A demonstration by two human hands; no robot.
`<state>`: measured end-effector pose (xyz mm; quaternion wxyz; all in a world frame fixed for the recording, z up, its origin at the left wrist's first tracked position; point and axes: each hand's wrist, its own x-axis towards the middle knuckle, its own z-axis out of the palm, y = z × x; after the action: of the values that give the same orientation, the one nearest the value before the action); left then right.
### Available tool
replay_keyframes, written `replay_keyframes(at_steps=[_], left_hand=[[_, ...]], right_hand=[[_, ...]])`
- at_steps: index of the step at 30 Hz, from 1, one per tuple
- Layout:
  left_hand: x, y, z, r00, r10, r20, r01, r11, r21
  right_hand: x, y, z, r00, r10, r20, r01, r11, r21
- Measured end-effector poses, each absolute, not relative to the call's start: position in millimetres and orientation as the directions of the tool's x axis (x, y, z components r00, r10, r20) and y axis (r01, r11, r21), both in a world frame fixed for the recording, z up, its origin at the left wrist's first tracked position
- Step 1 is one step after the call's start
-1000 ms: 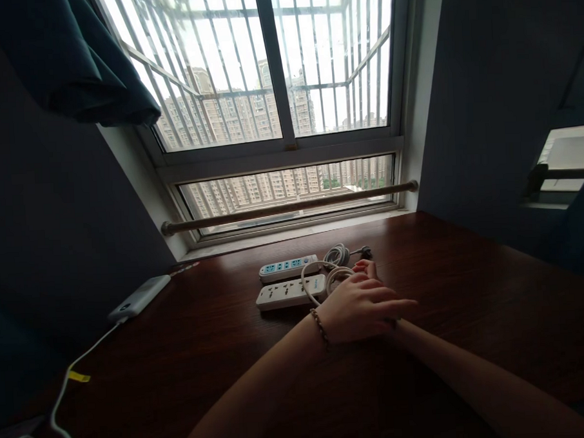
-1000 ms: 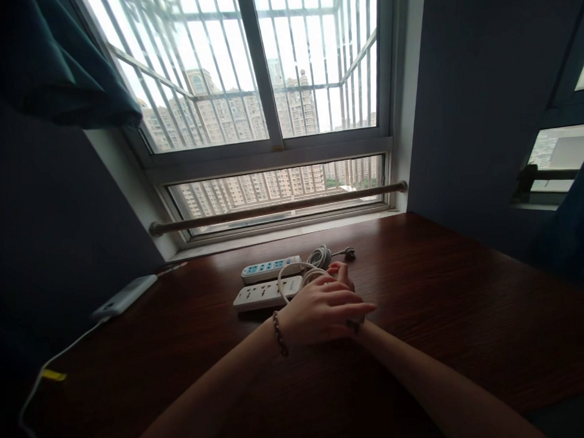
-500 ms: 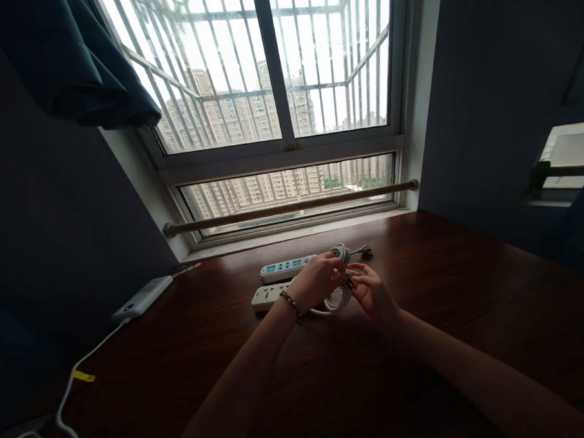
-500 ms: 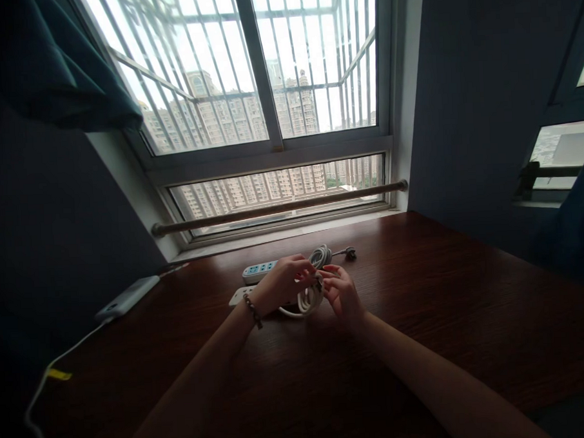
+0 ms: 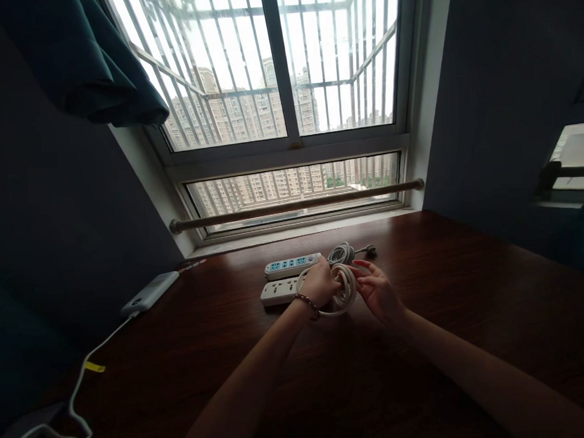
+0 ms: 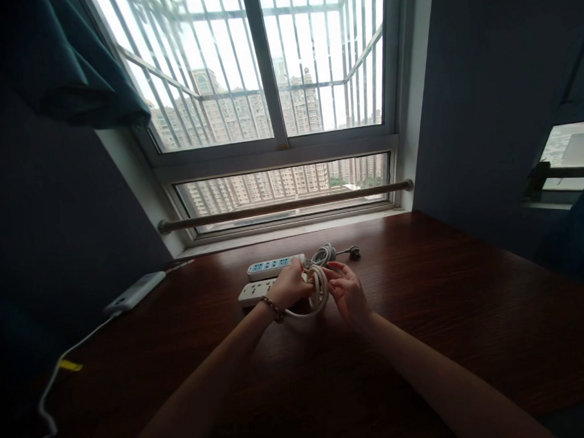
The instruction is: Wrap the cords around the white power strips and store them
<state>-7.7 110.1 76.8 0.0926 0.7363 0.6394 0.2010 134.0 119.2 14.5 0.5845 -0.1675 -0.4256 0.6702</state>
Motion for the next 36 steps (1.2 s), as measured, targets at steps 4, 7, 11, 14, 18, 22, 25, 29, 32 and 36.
replay_keyframes(at_steps=[4, 7, 11, 14, 18, 22, 25, 29, 32, 36], left_hand=[[-2.8, 111.6, 69.7, 0.027, 0.981, 0.194, 0.873, -0.118, 0.474], [0.4, 110.9, 64.7, -0.001, 0.976, 0.217, 0.837, -0.118, 0.534], [3.5, 110.0, 59.4, -0.006, 0.969, 0.245, 0.789, -0.146, 0.597], [1.2, 112.1, 57.0, -0.017, 0.979, 0.203, 0.713, -0.130, 0.689], [-4.9, 118.1, 52.5, 0.042, 0.997, 0.066, 0.616, -0.078, 0.784], [-1.7, 122.4, 39.7, 0.089, 0.984, 0.155, 0.649, -0.176, 0.740], [4.6, 123.0, 28.4, 0.182, 0.937, 0.297, 0.777, -0.322, 0.540], [5.5, 119.8, 23.1, 0.209, 0.911, 0.357, 0.900, -0.321, 0.294], [1.0, 116.0, 23.9, 0.211, 0.910, 0.356, 0.921, -0.308, 0.239], [-3.5, 118.0, 24.0, 0.280, 0.889, 0.364, 0.909, -0.367, 0.198]], right_hand=[[136.2, 114.4, 17.4, -0.274, 0.862, 0.426, -0.394, 0.304, -0.867], [137.4, 113.2, 17.6, -0.300, 0.793, 0.530, -0.194, 0.493, -0.848], [142.0, 118.3, 17.3, -0.355, 0.731, 0.583, -0.069, 0.601, -0.796], [146.9, 124.1, 19.0, -0.402, 0.692, 0.600, 0.012, 0.658, -0.753], [150.3, 130.1, 19.8, -0.405, 0.680, 0.611, 0.114, 0.701, -0.704], [149.7, 131.4, 17.3, -0.403, 0.708, 0.580, 0.183, 0.684, -0.706], [149.7, 129.8, 16.9, -0.417, 0.718, 0.558, 0.315, 0.690, -0.652], [150.5, 124.1, 18.2, -0.444, 0.645, 0.622, 0.495, 0.755, -0.430], [149.0, 116.5, 19.1, -0.516, 0.534, 0.670, 0.507, 0.821, -0.263], [145.6, 112.5, 21.3, -0.438, 0.500, 0.747, 0.510, 0.823, -0.252]])
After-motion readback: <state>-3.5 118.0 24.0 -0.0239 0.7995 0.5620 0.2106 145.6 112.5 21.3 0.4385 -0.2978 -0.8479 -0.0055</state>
